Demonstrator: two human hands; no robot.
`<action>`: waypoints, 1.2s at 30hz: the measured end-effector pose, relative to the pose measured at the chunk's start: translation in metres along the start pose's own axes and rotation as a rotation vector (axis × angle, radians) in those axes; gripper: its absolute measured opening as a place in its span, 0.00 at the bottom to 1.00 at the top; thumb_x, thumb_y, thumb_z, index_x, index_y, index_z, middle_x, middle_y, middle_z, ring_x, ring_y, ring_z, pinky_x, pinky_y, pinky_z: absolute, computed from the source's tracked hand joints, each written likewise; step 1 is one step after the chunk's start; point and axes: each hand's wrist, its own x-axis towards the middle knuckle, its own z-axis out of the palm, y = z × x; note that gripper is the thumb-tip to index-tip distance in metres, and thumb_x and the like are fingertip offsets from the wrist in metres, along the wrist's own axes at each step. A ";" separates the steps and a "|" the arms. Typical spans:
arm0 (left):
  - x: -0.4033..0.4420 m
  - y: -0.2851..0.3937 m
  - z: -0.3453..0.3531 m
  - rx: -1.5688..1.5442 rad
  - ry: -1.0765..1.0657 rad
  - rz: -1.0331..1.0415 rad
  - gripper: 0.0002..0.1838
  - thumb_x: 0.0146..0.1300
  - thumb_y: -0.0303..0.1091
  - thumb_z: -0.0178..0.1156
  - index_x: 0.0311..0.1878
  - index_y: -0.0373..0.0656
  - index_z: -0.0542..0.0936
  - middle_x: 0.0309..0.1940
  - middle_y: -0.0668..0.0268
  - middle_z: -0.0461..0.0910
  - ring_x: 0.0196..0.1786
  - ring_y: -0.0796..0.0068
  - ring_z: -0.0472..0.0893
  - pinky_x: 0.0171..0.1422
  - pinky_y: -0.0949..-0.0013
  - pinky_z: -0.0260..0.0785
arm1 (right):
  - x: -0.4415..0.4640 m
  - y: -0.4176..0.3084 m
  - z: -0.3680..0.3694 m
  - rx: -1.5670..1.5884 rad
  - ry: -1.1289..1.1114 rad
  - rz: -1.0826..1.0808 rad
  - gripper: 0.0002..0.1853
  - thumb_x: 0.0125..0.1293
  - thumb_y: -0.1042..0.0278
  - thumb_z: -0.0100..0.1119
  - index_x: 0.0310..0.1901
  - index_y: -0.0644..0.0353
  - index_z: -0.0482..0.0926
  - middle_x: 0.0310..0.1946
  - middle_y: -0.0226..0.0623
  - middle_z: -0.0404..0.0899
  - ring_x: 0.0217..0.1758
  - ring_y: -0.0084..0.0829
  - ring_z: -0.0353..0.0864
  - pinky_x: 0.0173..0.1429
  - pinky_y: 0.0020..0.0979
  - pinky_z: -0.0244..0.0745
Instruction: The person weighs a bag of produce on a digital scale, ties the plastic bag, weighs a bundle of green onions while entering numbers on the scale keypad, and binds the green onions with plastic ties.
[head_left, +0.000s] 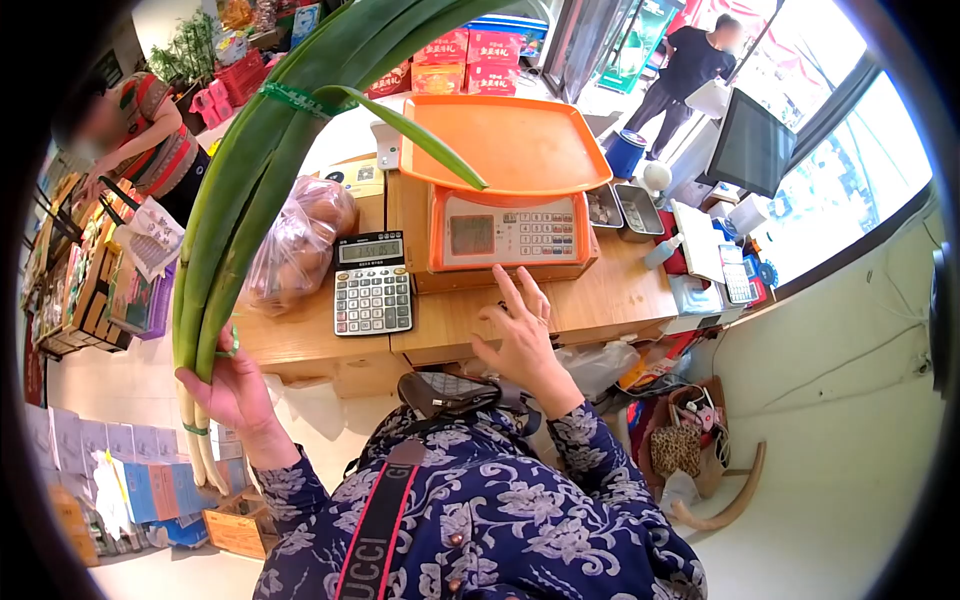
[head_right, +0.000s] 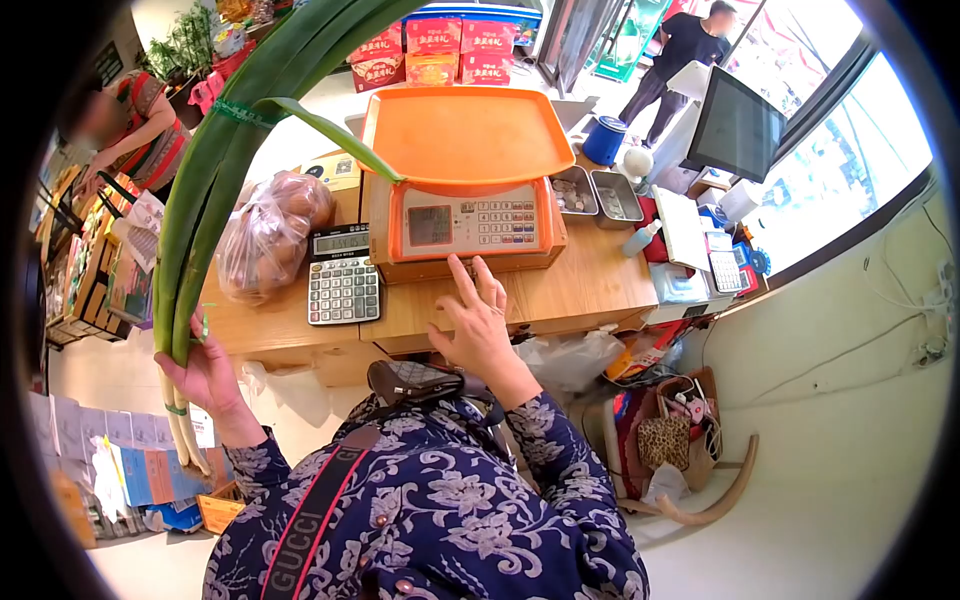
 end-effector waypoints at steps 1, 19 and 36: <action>-0.001 0.000 0.002 -0.014 -0.001 0.001 0.38 0.52 0.25 0.63 0.64 0.29 0.54 0.67 0.46 0.49 0.69 0.47 0.49 0.70 0.52 0.57 | 0.001 0.001 0.001 0.001 0.000 -0.012 0.13 0.45 0.59 0.64 0.30 0.57 0.77 0.66 0.45 0.53 0.69 0.53 0.47 0.65 0.47 0.47; -0.010 -0.017 0.020 0.017 0.046 0.043 0.34 0.54 0.31 0.63 0.60 0.27 0.59 0.60 0.47 0.60 0.61 0.50 0.62 0.64 0.55 0.65 | 0.013 0.018 0.003 0.009 0.107 -0.034 0.11 0.46 0.61 0.65 0.26 0.56 0.74 0.63 0.50 0.58 0.66 0.52 0.52 0.64 0.48 0.47; -0.008 -0.019 0.012 -0.008 0.082 0.032 0.35 0.54 0.30 0.64 0.60 0.25 0.59 0.58 0.44 0.61 0.62 0.49 0.61 0.64 0.53 0.65 | 0.002 0.025 0.000 -0.019 0.176 0.021 0.07 0.47 0.67 0.63 0.26 0.55 0.75 0.60 0.48 0.63 0.64 0.51 0.56 0.63 0.45 0.49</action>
